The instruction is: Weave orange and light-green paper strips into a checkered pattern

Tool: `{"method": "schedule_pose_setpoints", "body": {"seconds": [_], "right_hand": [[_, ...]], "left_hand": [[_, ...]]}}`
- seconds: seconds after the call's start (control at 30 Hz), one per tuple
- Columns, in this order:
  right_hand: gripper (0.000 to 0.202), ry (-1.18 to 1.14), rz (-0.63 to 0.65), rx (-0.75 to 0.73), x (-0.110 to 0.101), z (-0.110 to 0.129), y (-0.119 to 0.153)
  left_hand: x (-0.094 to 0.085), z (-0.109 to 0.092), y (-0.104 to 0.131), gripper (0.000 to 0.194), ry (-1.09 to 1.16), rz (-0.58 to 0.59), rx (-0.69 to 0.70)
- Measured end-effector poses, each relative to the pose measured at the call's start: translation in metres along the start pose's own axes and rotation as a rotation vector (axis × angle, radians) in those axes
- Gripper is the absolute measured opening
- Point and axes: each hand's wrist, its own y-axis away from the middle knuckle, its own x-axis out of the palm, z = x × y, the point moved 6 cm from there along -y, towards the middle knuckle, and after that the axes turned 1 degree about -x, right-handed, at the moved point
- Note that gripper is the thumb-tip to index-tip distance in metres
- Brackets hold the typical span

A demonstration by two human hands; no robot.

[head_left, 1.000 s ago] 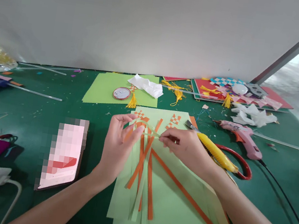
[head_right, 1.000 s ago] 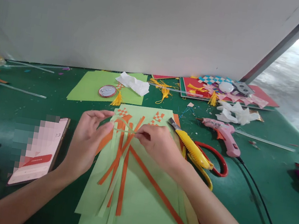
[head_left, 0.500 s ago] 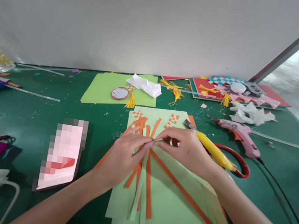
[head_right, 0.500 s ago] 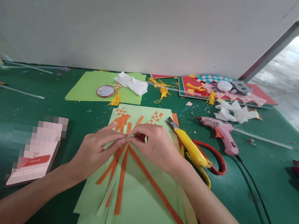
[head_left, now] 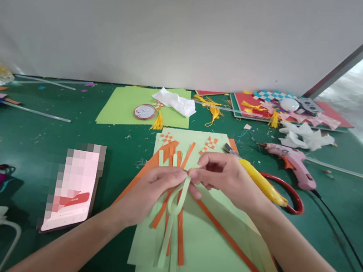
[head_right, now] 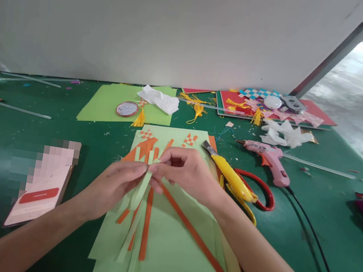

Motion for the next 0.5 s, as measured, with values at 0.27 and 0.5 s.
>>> {"method": "schedule_pose_setpoints", "body": {"seconds": [0.27, 0.5], "right_hand": [[0.019, -0.066, 0.06, -0.012, 0.004, 0.004, 0.001], [0.013, -0.034, -0.027, 0.0, -0.002, 0.003, -0.001]], "left_hand": [[0.002, 0.01, -0.002, 0.034, 0.129, 0.02, -0.077], [-0.004, 0.014, 0.0, 0.033, 0.121, -0.039, -0.145]]}}
